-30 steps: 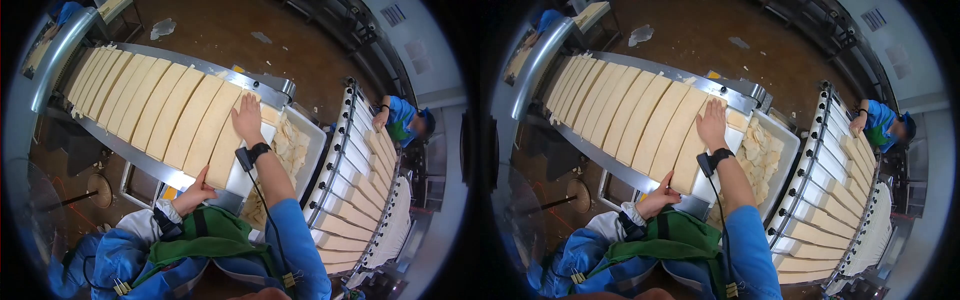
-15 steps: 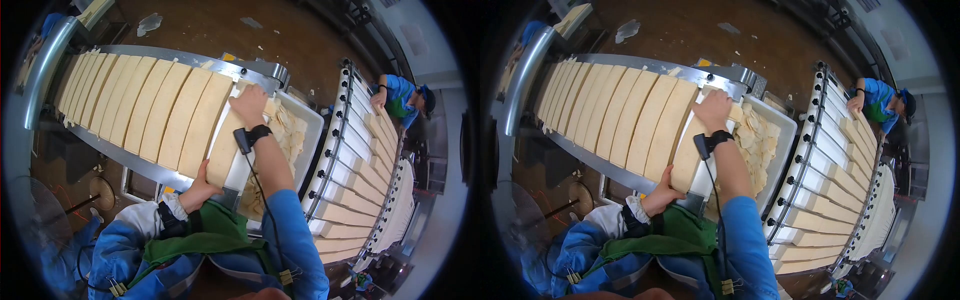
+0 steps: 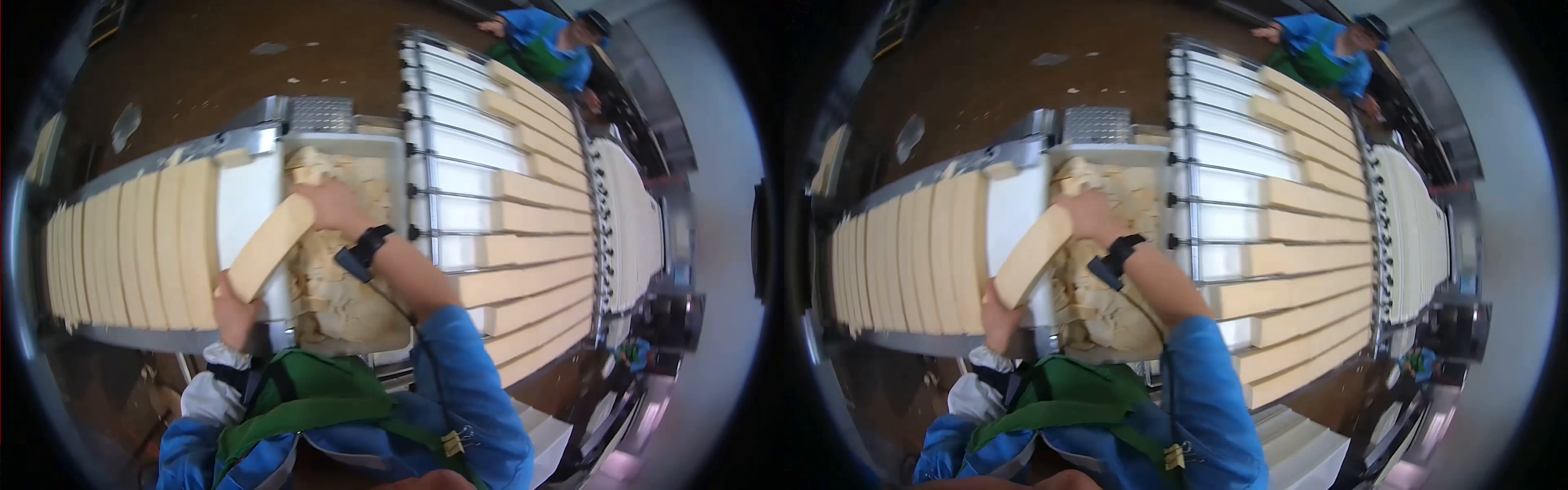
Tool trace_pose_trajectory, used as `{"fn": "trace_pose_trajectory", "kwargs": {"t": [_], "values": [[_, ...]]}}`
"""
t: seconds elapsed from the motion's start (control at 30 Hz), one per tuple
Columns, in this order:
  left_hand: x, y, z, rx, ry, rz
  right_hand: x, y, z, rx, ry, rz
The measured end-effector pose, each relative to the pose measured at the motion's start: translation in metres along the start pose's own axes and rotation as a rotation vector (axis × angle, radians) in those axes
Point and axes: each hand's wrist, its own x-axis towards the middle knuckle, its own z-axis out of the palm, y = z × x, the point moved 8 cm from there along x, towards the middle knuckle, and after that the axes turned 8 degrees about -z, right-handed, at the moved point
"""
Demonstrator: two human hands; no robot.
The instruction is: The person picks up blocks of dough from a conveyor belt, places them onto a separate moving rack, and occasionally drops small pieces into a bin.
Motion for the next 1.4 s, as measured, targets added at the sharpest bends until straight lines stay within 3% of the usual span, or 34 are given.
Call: {"fn": "trace_pose_trajectory", "kwargs": {"t": [0.13,0.2,0.27,0.33,0.4,0.5,0.63,0.73,0.77,1.0,1.1,1.2,1.3,1.4], "values": [[-0.003,0.05,-0.001,-0.071,0.054,0.137,-0.061,0.019,-0.049,-0.15,0.418,0.031],[-0.005,0.114,0.005,-0.126,0.085,0.253,-0.114,0.04,-0.096,-0.148,0.65,0.017],[0.0,0.2,0.009,-0.12,0.083,0.379,-0.156,0.085,-0.138,-0.204,0.754,0.065],[0.007,0.28,0.025,-0.181,0.046,0.537,-0.19,0.133,-0.185,-0.261,0.738,0.215],[0.014,0.351,0.044,-0.129,0.147,0.698,-0.219,0.189,-0.214,-0.26,0.837,0.256],[0.027,0.432,0.077,-0.055,0.05,0.822,-0.238,0.274,-0.23,-0.135,0.754,0.429],[0.038,0.498,0.114,0.062,-0.072,0.835,-0.248,0.379,-0.22,0.486,0.662,0.476],[0.045,0.524,0.139,-0.023,-0.136,0.835,-0.268,0.456,-0.199,0.704,0.9,0.895],[0.053,0.527,0.152,-0.069,-0.137,0.792,-0.269,0.483,-0.198,0.403,0.818,0.981],[0.059,0.53,0.187,-0.162,-0.202,0.621,-0.279,0.502,-0.211,-0.064,0.749,1.093],[0.055,0.533,0.202,-0.194,-0.174,0.677,-0.305,0.492,-0.209,-0.345,0.879,1.274],[0.036,0.552,0.224,-0.14,-0.122,0.712,-0.322,0.508,-0.218,-0.219,0.876,1.18],[0.03,0.567,0.262,-0.201,-0.143,0.807,-0.309,0.429,-0.229,-0.489,0.957,0.887],[0.028,0.575,0.296,-0.287,-0.238,0.717,-0.293,0.323,-0.213,-0.43,0.935,0.496]]}}
